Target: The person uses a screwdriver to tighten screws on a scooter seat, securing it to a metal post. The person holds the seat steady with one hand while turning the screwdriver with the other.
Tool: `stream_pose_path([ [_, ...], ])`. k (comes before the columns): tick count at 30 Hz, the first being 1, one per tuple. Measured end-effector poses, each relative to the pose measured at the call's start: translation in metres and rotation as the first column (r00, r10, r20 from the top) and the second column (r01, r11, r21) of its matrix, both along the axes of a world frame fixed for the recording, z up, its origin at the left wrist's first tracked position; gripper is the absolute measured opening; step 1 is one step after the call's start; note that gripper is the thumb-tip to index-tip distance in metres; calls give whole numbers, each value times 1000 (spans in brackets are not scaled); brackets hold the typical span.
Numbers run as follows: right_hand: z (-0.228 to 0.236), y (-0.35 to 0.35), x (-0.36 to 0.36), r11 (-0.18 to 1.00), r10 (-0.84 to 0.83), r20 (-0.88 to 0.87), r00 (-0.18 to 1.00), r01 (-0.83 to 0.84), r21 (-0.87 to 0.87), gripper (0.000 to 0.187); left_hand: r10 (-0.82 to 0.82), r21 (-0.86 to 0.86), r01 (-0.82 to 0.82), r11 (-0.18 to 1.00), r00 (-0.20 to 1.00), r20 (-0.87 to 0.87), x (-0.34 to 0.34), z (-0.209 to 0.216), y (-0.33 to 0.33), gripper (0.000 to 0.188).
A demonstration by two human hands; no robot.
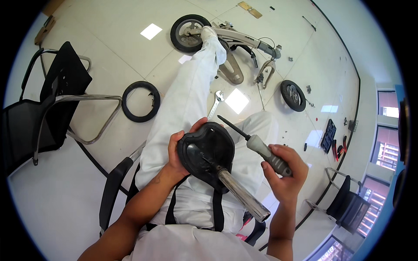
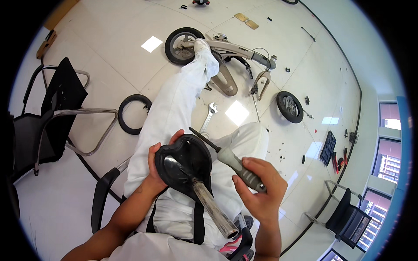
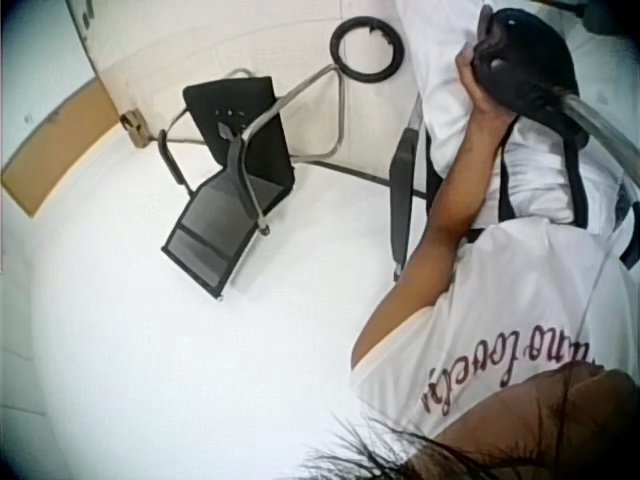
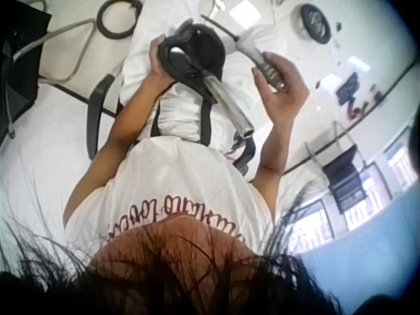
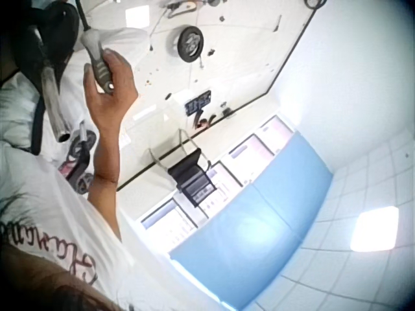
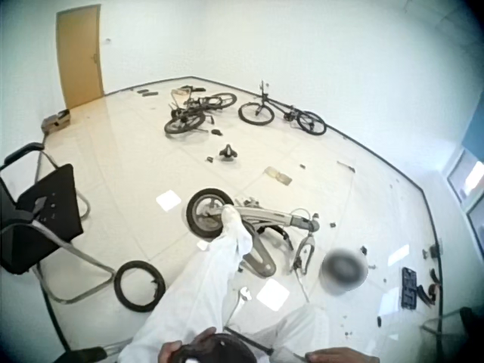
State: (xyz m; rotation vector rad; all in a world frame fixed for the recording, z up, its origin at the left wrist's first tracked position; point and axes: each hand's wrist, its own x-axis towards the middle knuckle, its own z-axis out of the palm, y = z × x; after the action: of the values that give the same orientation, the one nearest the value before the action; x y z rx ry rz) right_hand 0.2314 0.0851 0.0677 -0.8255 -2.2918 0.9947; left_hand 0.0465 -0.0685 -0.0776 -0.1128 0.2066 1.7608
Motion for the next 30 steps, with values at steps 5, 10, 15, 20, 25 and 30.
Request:
stream_pose_path([
  [5, -9, -19, 20, 995, -99, 10, 995, 99, -28, 34, -20, 3, 21, 1000, 999, -30, 2, 0, 6, 73],
  [10, -7, -24, 20, 993, -114, 51, 992, 114, 9, 32, -25, -57, 20, 998, 996, -81, 2, 3, 7, 76],
  [15, -8, -21, 19, 995, -96, 75, 993, 97, -21, 33, -25, -76, 17, 997, 994, -109, 2, 1, 7, 76],
  [20, -11, -22, 19, 995, -96, 69, 993, 98, -30, 32, -20, -53, 15, 998, 995, -102, 3, 1, 9, 75],
  [25, -11, -21, 16, 995, -96, 69, 993, 98, -34, 30, -13, -20, 11, 1000, 998, -64, 4, 0, 9, 74],
  [30, -14, -21, 17, 993, -111, 77, 991, 114, -42, 30, -19, -66, 13, 998, 996, -89, 4, -2, 10, 74],
])
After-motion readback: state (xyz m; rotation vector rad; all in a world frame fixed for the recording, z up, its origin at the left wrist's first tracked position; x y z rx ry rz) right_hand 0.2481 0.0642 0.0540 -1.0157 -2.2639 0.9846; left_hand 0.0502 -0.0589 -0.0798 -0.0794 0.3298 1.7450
